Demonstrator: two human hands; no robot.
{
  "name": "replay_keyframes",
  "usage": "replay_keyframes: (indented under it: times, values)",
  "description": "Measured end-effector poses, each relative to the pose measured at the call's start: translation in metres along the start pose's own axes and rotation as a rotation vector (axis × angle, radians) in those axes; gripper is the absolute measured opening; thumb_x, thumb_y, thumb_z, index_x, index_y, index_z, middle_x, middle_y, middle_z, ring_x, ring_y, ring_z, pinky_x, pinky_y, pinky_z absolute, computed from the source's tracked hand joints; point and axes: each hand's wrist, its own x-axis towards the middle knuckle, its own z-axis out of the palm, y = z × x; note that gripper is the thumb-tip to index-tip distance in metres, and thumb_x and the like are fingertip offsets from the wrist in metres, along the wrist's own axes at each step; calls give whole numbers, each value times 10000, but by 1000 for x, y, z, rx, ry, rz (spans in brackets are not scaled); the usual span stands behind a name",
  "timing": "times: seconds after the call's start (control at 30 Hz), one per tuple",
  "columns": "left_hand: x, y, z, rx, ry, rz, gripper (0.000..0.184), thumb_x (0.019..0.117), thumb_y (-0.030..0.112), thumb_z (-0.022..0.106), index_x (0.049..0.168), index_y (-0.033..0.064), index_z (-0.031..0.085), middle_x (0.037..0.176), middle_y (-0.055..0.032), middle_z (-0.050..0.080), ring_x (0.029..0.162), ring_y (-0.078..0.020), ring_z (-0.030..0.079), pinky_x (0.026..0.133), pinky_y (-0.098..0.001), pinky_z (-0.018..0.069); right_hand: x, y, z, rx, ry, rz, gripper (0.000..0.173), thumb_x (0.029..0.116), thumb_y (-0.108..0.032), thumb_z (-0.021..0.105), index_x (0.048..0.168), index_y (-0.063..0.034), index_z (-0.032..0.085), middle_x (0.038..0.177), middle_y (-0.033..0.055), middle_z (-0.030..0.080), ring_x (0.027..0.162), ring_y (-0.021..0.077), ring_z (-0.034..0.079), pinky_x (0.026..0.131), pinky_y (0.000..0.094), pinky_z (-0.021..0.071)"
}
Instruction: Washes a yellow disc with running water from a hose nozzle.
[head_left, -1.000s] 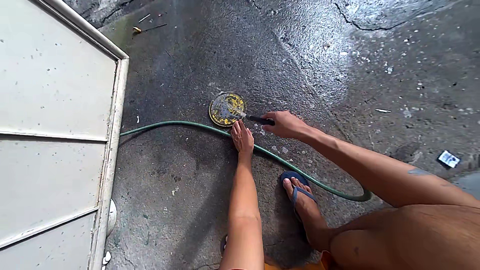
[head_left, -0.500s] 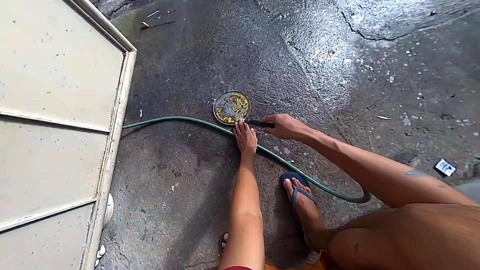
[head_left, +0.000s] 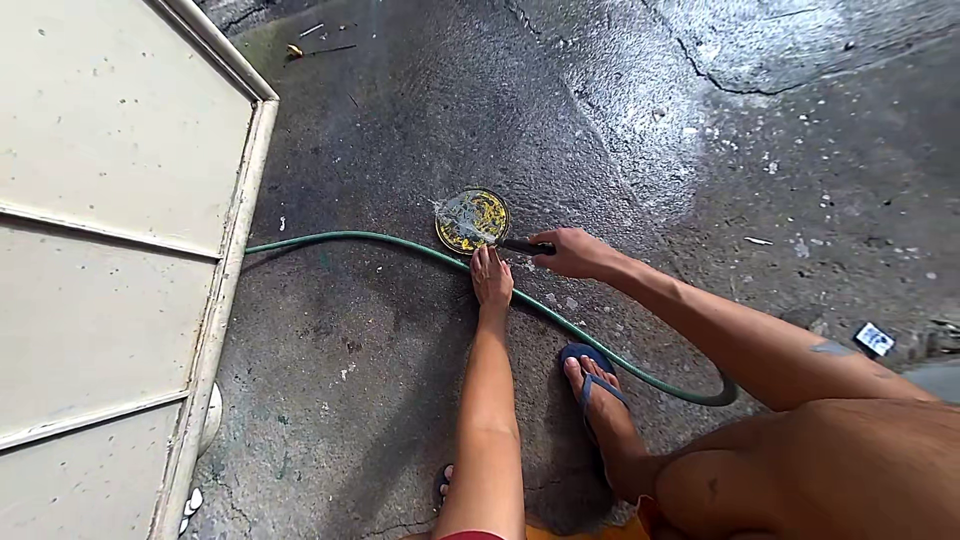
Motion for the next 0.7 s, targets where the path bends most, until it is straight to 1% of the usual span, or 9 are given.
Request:
replay_keyframes:
  times: [0.07, 0.17, 0.27, 0.37, 0.53, 0.63, 0.7]
  values:
    - [-3, -2, 0, 3, 9, 21, 468, 1056, 292, 477, 1433, 22, 534, 1535, -178, 474, 1467, -343, 393, 1220, -490, 309, -1, 3, 0, 22, 17, 45, 350, 993, -341, 678, 1301, -176, 701, 1048, 150, 738, 954, 341, 709, 840, 609, 551]
    - [-4, -2, 2, 39, -11, 26, 486, 1059, 300, 480, 1454, 21, 520, 1548, -185, 463, 1472, -351, 387, 1226, -499, 294, -5, 9, -5, 49, 46, 112, 341, 989, -334, 681, 1290, -174, 705, 1047, 168, 733, 949, 360, 706, 826, 626, 546]
    - [-5, -1, 4, 42, -20, 14, 494, 1052, 279, 477, 1478, 30, 496, 1566, -186, 440, 1488, -344, 366, 1238, -497, 268, -5, 17, -6, 23, 38, 122, 328, 980, -323, 693, 1263, -160, 717, 1050, 177, 732, 959, 376, 704, 830, 637, 543]
    - [-7, 0, 3, 23, -46, 0, 514, 1059, 276, 466, 1521, 51, 450, 1597, -189, 399, 1516, -332, 325, 1251, -499, 239, -8, 18, -4, 5, 20, 137, 344, 977, -350, 698, 1276, -182, 720, 1070, 179, 734, 986, 384, 702, 843, 645, 538]
    - [-8, 0, 3, 29, -39, 2, 511, 1055, 269, 476, 1519, 55, 455, 1590, -181, 409, 1512, -328, 332, 1247, -491, 253, -9, 19, 2, 9, 11, 127, 344, 983, -348, 692, 1288, -191, 713, 1087, 174, 731, 1000, 375, 701, 851, 640, 540]
    - [-9, 0, 3, 16, -43, -4, 525, 1050, 244, 470, 1531, 38, 434, 1594, -203, 392, 1512, -337, 326, 1248, -488, 247, -8, 17, 2, 29, 4, 140, 361, 982, -357, 689, 1304, -197, 707, 1080, 167, 734, 985, 367, 704, 843, 635, 541]
    - [-10, 1, 3, 45, -33, -9, 524, 1041, 249, 495, 1521, 44, 452, 1590, -215, 391, 1506, -342, 337, 1241, -482, 268, -8, 16, 0, 47, -5, 151, 366, 979, -361, 696, 1306, -199, 707, 1071, 175, 733, 970, 371, 702, 834, 635, 539]
